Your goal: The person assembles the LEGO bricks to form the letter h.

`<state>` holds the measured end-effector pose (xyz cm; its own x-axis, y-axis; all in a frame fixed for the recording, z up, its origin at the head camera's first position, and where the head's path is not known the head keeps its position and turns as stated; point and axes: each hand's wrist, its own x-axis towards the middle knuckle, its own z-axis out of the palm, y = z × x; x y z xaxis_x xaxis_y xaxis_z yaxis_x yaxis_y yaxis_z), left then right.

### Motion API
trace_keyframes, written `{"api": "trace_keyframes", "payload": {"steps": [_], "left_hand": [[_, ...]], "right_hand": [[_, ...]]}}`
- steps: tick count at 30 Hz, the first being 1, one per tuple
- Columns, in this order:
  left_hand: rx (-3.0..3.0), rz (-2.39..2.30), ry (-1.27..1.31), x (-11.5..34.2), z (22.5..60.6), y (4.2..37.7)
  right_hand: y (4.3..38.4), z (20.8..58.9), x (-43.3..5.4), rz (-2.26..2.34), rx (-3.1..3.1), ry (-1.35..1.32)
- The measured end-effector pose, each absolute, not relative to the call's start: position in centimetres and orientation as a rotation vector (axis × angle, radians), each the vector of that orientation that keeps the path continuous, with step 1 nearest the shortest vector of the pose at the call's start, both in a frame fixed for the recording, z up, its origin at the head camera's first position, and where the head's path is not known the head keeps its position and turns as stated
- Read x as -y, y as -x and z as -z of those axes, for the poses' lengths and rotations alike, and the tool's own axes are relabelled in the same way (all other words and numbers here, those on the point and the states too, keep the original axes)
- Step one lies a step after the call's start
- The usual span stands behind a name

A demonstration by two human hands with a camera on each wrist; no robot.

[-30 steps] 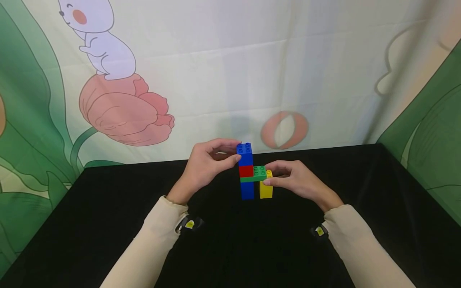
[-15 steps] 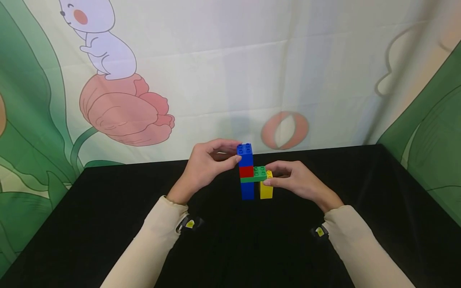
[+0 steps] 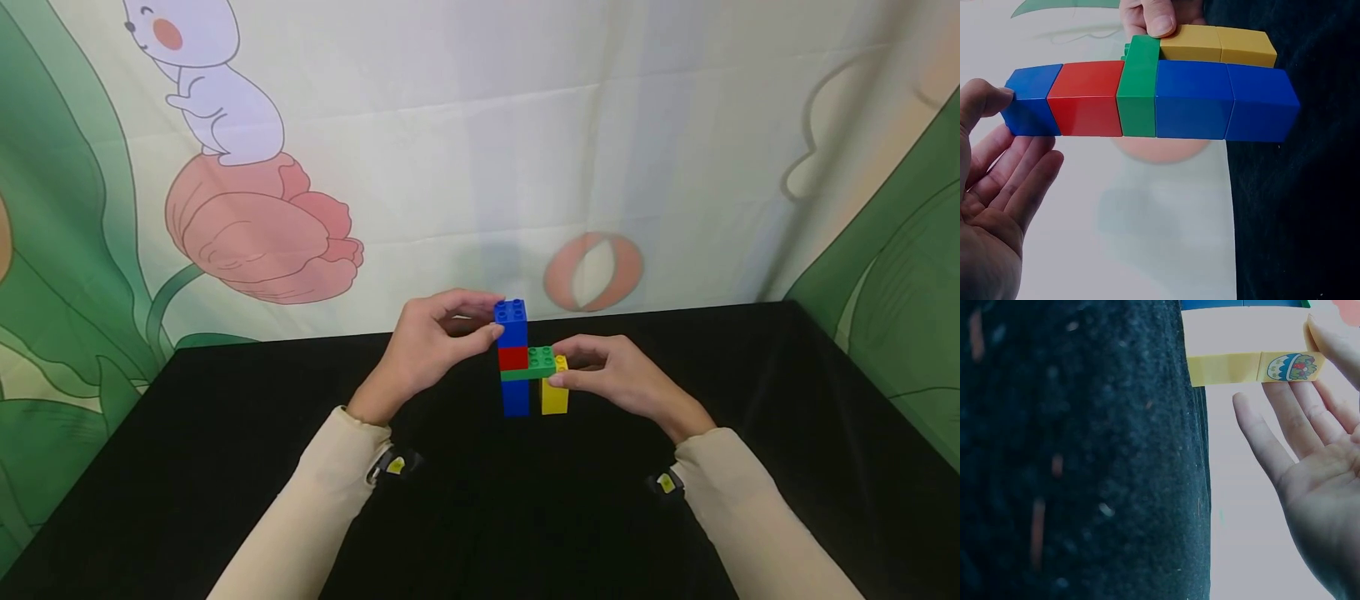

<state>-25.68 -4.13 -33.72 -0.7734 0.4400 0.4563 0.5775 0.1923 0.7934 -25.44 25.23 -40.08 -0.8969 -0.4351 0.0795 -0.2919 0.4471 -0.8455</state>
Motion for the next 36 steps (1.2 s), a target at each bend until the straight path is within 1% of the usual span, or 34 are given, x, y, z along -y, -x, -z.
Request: {"api": "trace_keyframes", "payload": {"steps": [15, 21, 27, 36], "left_hand": [[2.294, 1.608, 1.078, 4.3, 33.6, 25.7], [2.304, 1.597, 1.064, 4.4, 33.7, 25.7], [2.325, 1.683, 1.018, 4.6, 34.5, 25.9], [2.414, 1.758, 1.038, 5.3, 36.3, 26.6]], "right_hand": [[25.4, 39.8, -25.0, 1.424, -2.565, 0.644], [25.3, 39.8, -25.0, 1.423, -2.562, 0.629], [25.3, 39.9, -25.0, 1.417, -2.563, 0.632], [25.1, 39.6, -24.9, 1.402, -2.571, 0.632]]}}
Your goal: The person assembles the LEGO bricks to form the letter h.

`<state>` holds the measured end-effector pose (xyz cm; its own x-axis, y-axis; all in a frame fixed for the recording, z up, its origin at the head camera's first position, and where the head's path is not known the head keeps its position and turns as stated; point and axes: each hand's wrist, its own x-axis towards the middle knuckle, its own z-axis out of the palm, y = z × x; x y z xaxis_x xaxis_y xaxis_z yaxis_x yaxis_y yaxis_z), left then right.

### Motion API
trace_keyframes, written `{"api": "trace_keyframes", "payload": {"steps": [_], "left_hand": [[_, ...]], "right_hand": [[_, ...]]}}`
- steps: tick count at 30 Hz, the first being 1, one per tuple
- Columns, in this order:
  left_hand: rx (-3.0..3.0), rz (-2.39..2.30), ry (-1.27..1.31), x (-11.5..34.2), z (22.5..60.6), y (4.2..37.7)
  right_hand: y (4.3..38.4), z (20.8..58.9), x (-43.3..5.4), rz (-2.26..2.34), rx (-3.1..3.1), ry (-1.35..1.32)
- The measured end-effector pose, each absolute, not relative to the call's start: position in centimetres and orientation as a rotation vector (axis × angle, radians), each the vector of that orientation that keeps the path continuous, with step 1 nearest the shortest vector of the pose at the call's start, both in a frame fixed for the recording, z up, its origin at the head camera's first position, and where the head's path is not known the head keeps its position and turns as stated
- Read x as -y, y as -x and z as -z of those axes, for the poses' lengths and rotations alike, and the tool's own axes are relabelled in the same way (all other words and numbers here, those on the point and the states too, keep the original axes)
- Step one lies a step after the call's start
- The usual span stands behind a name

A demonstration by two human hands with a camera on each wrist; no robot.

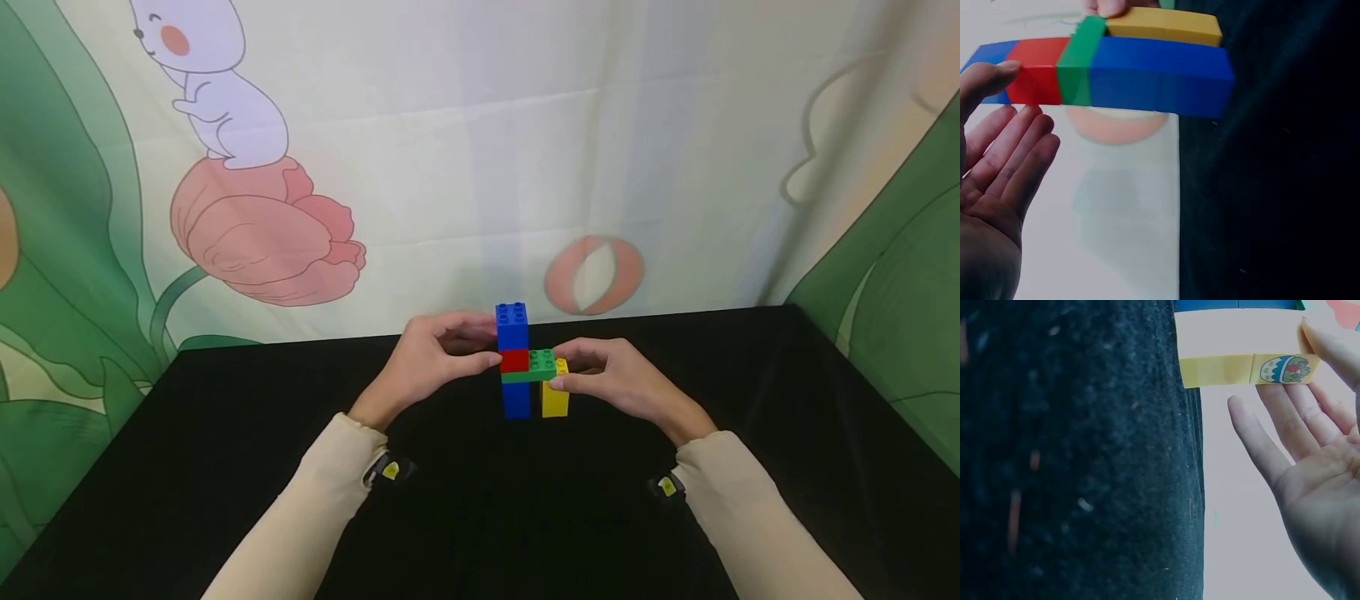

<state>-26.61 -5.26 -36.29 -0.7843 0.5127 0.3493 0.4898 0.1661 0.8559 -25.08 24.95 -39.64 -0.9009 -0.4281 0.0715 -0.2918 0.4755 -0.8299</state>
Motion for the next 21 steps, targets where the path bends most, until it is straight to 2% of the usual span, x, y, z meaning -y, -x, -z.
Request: {"api": "trace_keyframes", "payload": {"steps": [10, 21], "left_hand": [[-2.364, -1.656, -0.990, 5.7, 38.6, 27.0], [-2.384, -1.624, -0.977, 5.4, 39.3, 26.9]], "right_hand": [[25.1, 39.7, -24.9, 1.393, -2.589, 0.637], [25.1, 39.7, -25.0, 1.396, -2.585, 0.661]]}}
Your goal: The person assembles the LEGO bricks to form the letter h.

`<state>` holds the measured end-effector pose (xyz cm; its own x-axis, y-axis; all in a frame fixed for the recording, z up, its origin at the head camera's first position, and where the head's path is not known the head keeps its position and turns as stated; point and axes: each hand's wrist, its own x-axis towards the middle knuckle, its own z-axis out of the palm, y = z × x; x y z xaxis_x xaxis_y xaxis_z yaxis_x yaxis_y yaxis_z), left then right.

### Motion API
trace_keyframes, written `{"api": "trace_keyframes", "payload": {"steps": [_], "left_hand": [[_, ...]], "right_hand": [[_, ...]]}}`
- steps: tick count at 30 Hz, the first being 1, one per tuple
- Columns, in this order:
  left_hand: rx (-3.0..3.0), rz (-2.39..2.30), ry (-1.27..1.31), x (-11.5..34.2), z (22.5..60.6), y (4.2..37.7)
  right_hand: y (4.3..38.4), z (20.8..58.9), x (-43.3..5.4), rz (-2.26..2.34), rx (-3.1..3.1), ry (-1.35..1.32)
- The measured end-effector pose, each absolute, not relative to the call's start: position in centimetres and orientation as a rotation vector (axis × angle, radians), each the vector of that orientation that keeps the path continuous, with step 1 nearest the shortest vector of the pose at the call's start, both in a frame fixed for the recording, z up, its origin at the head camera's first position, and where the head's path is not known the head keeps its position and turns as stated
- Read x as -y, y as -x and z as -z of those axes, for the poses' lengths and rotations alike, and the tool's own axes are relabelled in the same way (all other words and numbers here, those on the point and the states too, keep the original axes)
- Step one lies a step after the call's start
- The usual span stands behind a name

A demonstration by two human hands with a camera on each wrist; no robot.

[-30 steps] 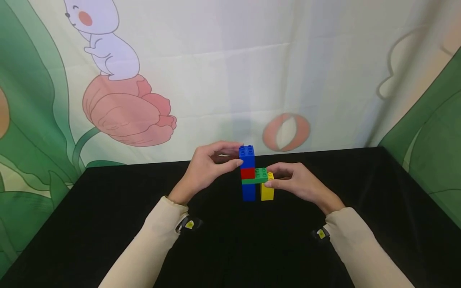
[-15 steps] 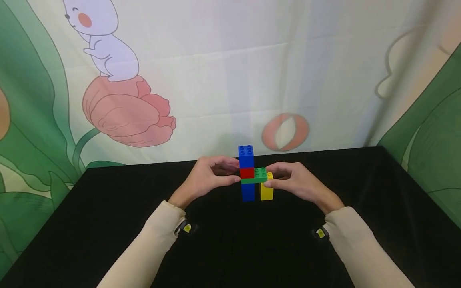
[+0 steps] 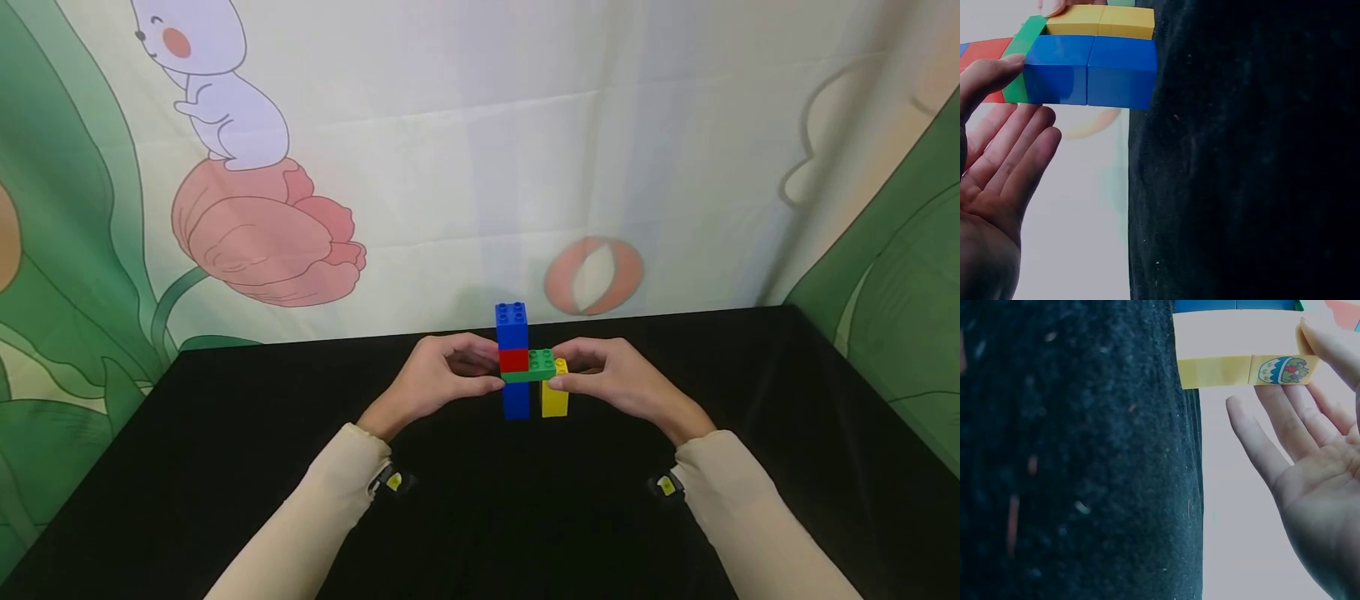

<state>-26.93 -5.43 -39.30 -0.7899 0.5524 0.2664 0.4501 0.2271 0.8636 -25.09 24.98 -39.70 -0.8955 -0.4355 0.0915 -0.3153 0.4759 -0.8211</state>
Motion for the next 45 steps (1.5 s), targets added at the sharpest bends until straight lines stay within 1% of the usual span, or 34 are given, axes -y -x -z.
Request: {"api": "trace_keyframes", "payload": {"steps": [17, 33, 45], "left_hand": [[-2.374, -1.634, -0.957, 5.2, 39.8, 27.0], [-2.385, -1.695, -0.902, 4.8, 40.0, 26.9], [-2.407, -1.711, -0.880, 4.9, 40.2, 27.0]], "right_hand": [[25.3, 39.6, -25.2, 1.414, -2.555, 0.688], [25.3, 39.3, -26.2, 1.452, -2.555, 0.627], [25.4, 39.9, -26.3, 1.470, -2.576, 0.598]]}}
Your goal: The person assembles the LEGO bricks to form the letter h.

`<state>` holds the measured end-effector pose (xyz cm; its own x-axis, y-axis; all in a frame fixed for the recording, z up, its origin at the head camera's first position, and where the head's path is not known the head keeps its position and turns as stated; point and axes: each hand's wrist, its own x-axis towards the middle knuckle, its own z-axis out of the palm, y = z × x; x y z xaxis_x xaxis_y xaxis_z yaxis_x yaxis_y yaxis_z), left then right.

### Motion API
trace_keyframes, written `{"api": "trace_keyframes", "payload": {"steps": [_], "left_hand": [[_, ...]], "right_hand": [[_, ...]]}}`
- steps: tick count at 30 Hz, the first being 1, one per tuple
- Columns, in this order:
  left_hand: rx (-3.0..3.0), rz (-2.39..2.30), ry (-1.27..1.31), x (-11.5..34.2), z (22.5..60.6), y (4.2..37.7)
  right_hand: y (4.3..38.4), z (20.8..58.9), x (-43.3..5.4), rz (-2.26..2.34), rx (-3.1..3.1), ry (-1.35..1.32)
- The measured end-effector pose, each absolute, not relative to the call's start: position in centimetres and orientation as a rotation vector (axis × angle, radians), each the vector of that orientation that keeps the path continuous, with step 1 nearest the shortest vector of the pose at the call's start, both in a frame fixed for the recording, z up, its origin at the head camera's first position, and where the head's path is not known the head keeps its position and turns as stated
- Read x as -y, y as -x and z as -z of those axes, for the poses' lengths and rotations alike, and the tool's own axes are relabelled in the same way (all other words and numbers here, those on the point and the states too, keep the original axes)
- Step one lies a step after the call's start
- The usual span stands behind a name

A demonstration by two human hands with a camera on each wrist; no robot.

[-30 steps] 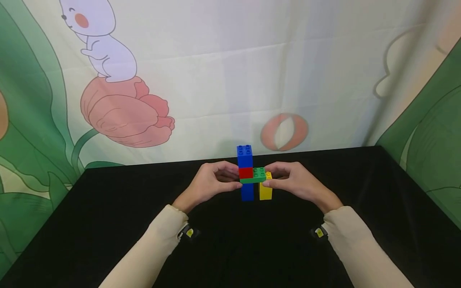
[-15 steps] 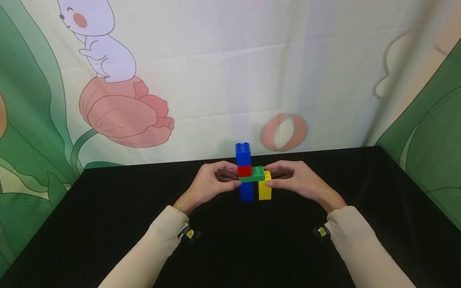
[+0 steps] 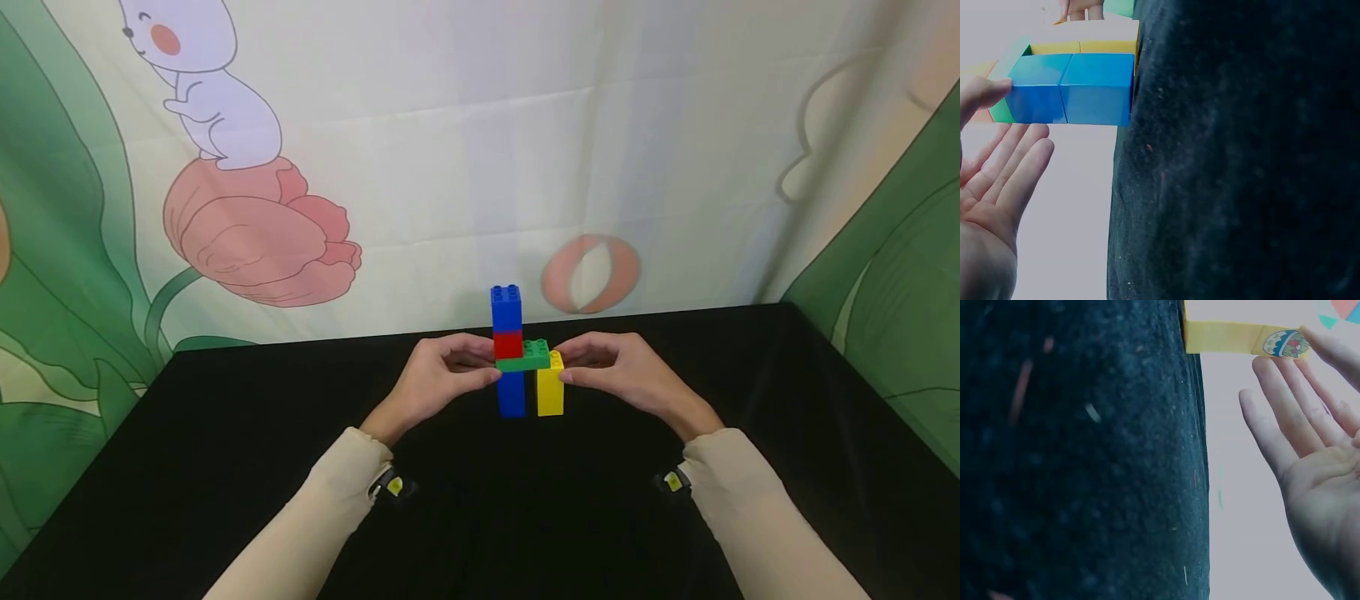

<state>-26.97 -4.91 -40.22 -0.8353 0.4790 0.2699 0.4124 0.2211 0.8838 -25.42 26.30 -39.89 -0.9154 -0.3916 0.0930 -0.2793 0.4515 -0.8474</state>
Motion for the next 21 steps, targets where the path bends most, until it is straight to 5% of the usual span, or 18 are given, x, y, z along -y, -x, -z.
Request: {"api": "trace_keyframes", "payload": {"steps": [21], "left_hand": [[-2.403, -1.766, -0.691, 5.1, 40.5, 27.3]], "right_hand": [[25.3, 40.0, -25.1, 1.544, -2.536, 0.423]]}}
